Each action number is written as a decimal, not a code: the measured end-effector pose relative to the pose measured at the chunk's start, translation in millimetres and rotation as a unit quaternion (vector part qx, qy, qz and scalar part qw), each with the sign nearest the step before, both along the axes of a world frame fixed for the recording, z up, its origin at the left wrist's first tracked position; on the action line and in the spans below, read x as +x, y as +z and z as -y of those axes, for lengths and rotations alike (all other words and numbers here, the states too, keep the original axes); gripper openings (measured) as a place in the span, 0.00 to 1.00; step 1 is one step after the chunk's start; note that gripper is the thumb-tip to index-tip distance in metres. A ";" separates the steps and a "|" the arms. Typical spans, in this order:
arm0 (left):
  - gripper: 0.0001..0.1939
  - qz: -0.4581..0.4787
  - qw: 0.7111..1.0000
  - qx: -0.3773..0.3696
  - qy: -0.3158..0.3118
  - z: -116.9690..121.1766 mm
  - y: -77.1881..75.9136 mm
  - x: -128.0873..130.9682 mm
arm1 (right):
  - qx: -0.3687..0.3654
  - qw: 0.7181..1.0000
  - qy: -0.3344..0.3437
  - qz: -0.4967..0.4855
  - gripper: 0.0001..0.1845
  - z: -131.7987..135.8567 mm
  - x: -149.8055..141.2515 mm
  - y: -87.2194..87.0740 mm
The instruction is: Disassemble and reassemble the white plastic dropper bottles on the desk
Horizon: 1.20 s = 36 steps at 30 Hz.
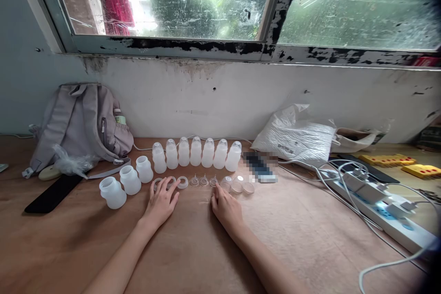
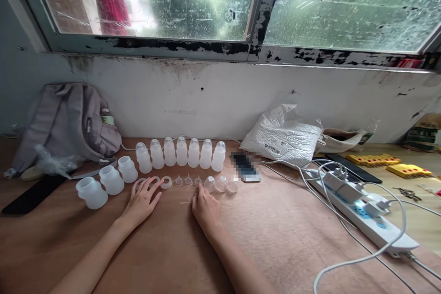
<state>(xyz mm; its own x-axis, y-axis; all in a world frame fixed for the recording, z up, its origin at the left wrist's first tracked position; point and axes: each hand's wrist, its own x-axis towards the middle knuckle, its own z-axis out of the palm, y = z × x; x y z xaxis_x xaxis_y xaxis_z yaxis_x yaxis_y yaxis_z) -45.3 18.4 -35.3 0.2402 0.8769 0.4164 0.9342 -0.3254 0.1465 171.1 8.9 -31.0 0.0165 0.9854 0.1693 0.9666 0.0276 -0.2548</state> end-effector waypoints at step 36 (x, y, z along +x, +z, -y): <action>0.11 -0.024 0.973 0.200 0.115 -48.4 100.5 -23.7 | -0.022 0.997 -0.001 -0.069 0.16 2.5 4.3 14.6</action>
<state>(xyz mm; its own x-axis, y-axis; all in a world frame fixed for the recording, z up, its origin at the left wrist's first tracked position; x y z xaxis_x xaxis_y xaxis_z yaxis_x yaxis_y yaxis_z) -69.0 66.8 65.2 0.0844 0.6802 0.7282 0.9915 -0.1298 0.0063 175.4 6.4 -16.4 0.0394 0.9918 0.1216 0.9222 0.0107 -0.3866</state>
